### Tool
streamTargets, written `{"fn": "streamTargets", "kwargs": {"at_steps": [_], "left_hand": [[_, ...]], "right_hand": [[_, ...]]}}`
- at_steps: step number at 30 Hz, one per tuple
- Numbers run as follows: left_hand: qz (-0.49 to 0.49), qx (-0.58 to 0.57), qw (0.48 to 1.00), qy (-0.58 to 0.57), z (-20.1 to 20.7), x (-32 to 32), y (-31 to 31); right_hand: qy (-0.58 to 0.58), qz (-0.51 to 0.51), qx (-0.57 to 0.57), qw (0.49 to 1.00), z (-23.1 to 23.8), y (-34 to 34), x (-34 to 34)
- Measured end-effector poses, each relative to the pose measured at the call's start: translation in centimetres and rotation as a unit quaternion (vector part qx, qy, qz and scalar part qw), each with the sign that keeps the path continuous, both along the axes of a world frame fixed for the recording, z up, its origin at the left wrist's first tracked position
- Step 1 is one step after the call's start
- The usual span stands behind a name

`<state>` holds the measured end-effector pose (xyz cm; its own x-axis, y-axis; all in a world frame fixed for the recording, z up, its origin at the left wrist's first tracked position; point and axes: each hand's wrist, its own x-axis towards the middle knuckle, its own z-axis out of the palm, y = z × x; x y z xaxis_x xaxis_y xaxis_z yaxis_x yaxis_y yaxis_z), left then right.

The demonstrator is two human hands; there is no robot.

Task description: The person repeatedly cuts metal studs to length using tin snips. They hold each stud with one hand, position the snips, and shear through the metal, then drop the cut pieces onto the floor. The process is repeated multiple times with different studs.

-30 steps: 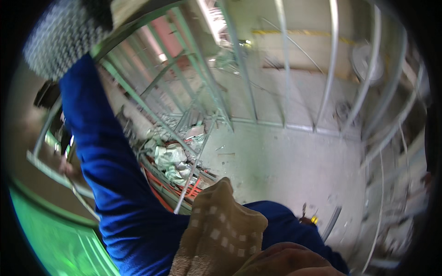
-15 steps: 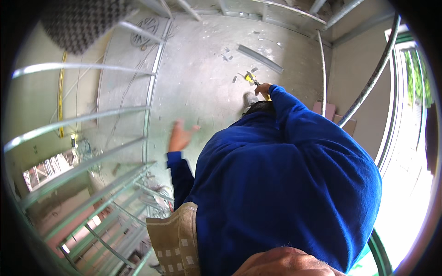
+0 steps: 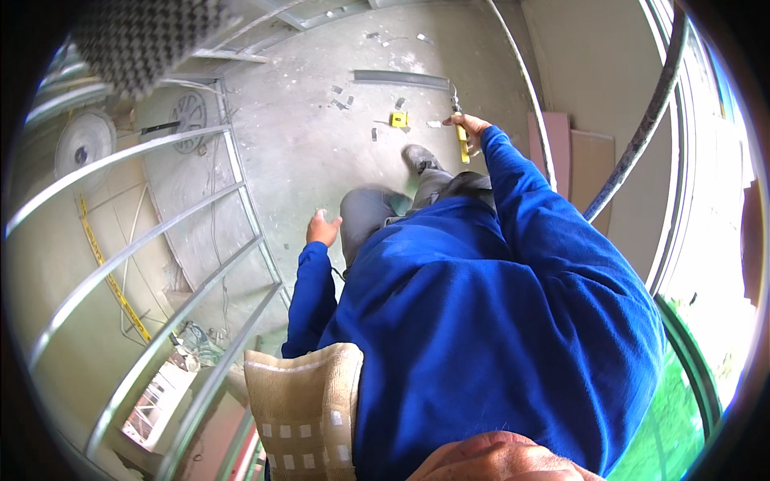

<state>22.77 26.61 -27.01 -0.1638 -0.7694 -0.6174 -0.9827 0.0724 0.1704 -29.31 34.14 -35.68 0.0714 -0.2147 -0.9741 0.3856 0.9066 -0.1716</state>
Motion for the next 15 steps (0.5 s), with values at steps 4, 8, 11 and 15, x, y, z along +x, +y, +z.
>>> {"fn": "streamTargets", "kwargs": {"at_steps": [4, 8, 11, 15], "left_hand": [[0.027, 0.041, 0.994, 0.103, -1.6, -3.7, -4.0], [-0.086, 0.174, 0.974, 0.113, -5.7, -8.8, -6.7], [-0.159, 0.231, 0.957, 0.081, -9.0, -12.0, -10.6], [-0.224, 0.15, 0.961, 0.065, -12.2, -14.6, -15.9]], "right_hand": [[0.027, -0.046, -0.019, 0.998, -0.2, 0.3, 2.6], [0.04, -0.189, 0.044, 0.98, -0.3, 0.7, 5.9], [0.013, -0.287, -0.011, 0.958, -0.3, 1.7, 8.1], [-0.023, -0.36, -0.016, 0.932, -2.9, 1.4, 9.8]]}}
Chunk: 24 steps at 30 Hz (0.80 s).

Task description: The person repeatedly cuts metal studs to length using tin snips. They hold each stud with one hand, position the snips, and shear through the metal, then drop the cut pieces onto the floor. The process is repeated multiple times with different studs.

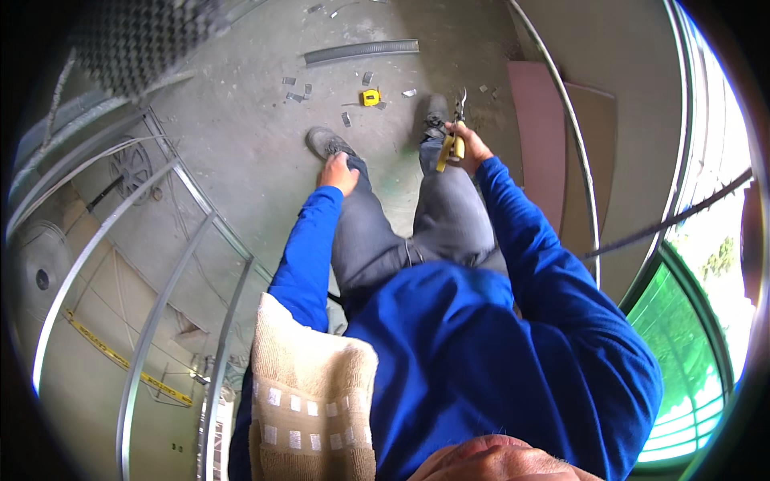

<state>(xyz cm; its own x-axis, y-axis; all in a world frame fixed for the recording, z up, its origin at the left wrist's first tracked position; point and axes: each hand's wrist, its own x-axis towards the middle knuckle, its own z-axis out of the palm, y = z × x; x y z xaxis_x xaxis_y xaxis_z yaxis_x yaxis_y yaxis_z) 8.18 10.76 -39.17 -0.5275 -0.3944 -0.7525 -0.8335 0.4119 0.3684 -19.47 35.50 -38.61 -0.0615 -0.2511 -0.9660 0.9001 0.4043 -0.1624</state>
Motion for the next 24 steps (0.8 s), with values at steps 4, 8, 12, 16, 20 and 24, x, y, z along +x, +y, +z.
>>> {"fn": "streamTargets", "kwargs": {"at_steps": [4, 8, 12, 16, 20, 24], "left_hand": [[0.04, -0.106, 0.994, -0.004, -5.3, -3.8, -4.5], [-0.081, -0.158, 0.983, -0.044, -14.1, -8.3, -7.4], [-0.215, -0.166, 0.962, -0.038, -24.0, -14.0, -8.1], [-0.224, -0.206, 0.951, 0.052, -33.6, -20.9, -8.6], [-0.233, -0.221, 0.946, 0.047, -42.9, -27.2, -9.6], [-0.144, -0.181, 0.973, 0.021, -49.4, -30.1, -8.7]], "right_hand": [[0.003, 0.007, 0.042, 0.999, -6.6, -1.7, 1.1], [-0.026, 0.014, 0.031, 0.999, -14.9, -2.7, 2.9], [-0.062, -0.005, 0.023, 0.998, -19.7, -1.4, 5.9], [-0.056, 0.037, 0.091, 0.994, -21.3, -1.6, 7.3], [-0.064, -0.038, 0.046, 0.996, -21.1, -3.6, 5.7], [-0.046, -0.077, 0.006, 0.996, -19.6, -4.9, 3.7]]}}
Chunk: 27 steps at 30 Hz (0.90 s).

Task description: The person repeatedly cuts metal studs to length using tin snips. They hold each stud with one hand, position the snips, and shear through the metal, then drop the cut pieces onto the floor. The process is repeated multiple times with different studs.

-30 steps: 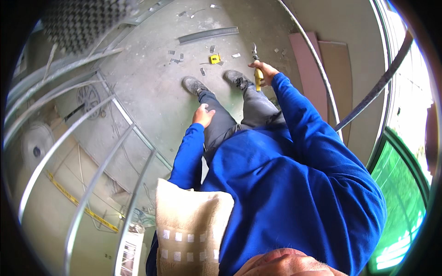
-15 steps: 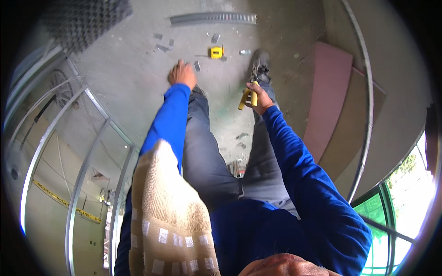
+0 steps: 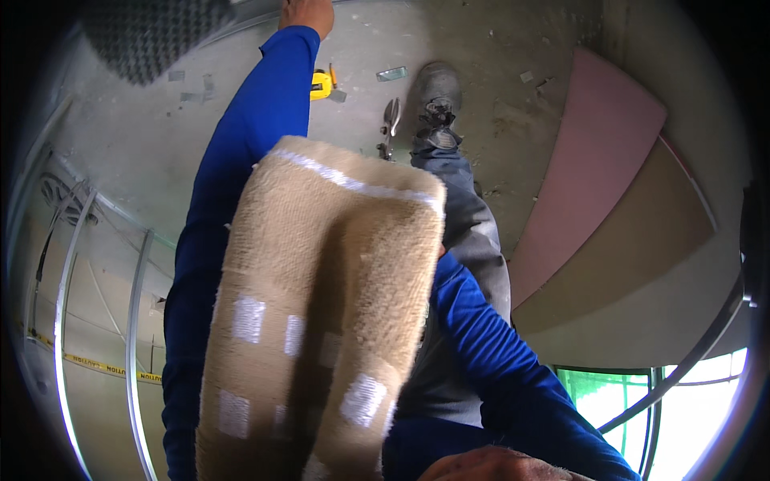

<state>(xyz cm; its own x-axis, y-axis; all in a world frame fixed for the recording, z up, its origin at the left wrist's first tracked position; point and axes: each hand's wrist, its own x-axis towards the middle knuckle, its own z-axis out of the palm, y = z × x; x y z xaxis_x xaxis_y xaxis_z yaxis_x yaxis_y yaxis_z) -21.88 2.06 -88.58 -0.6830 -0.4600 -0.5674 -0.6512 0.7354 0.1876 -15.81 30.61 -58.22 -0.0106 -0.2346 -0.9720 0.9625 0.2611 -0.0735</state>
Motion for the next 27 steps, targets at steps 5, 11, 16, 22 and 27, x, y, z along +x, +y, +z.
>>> {"fn": "streamTargets", "kwargs": {"at_steps": [5, 11, 16, 22, 27], "left_hand": [[-0.066, -0.046, 0.995, 0.063, -2.4, -0.6, 0.7], [0.024, -0.007, 0.941, 0.339, 4.0, -3.7, -4.2], [0.331, 0.146, 0.795, 0.487, 10.3, -3.7, -12.4], [0.652, 0.392, 0.494, 0.421, 8.7, 2.7, -10.9], [0.797, 0.397, 0.239, 0.389, 3.1, 6.8, -1.8]], "right_hand": [[0.007, -0.036, -0.023, 0.999, -0.1, -1.2, -1.4], [-0.056, -0.031, 0.027, 0.998, 0.4, -1.3, -3.1], [-0.037, -0.016, 0.022, 0.999, 0.7, -1.9, -3.0], [-0.039, 0.023, 0.017, 0.999, 0.7, -2.3, -2.3], [-0.046, 0.007, 0.011, 0.999, 1.2, -2.0, -1.5]]}}
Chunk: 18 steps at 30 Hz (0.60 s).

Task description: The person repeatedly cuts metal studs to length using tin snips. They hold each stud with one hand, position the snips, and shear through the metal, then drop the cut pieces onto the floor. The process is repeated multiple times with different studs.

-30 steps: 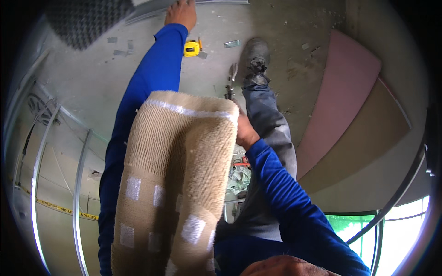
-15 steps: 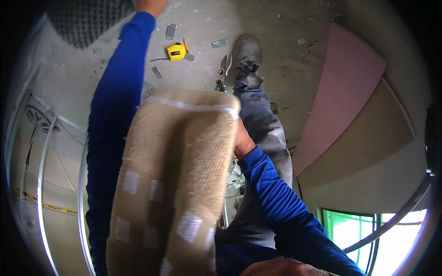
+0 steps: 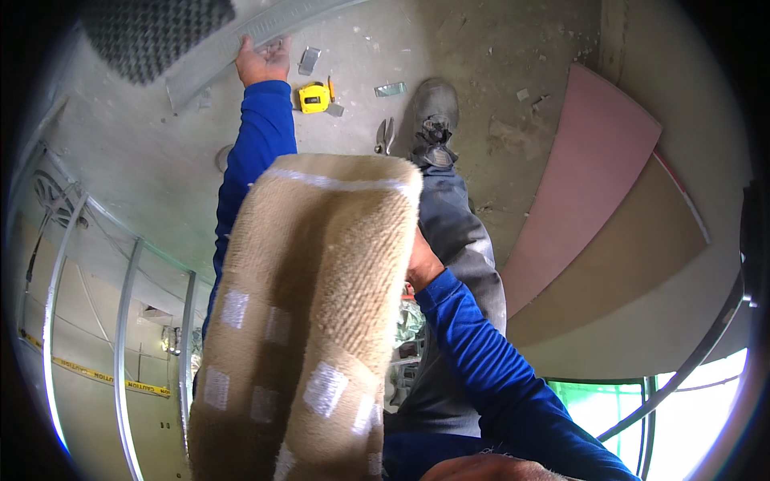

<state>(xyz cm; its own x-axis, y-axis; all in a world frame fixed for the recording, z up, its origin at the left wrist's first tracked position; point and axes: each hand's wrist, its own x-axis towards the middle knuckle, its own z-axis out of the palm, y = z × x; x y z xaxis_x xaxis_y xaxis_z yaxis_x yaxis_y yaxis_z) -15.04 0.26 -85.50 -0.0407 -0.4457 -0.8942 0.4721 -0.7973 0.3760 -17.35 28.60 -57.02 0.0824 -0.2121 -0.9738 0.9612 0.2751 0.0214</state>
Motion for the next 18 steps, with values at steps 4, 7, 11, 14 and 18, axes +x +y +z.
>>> {"fn": "streamTargets", "kwargs": {"at_steps": [4, 7, 11, 14, 18], "left_hand": [[-0.155, 0.086, 0.976, -0.128, -1.8, 3.7, 2.7], [-0.364, 0.046, 0.873, -0.322, -2.5, 6.6, 4.1], [-0.611, -0.12, 0.596, -0.506, 0.0, 9.6, 7.9], [-0.682, -0.177, 0.498, -0.506, 2.6, 9.2, 11.9], [-0.738, -0.194, 0.435, -0.478, 2.6, 7.1, 14.1]], "right_hand": [[0.004, 0.014, -0.007, 1.0, -0.5, 0.3, 1.1], [0.004, 0.026, -0.009, 1.0, -1.0, 0.3, 1.9], [0.024, 0.094, 0.014, 0.995, -1.6, 0.4, 2.5], [0.031, 0.094, 0.04, 0.994, -1.9, 0.4, 2.8], [0.03, 0.104, 0.093, 0.99, -2.2, 0.5, 3.2]]}}
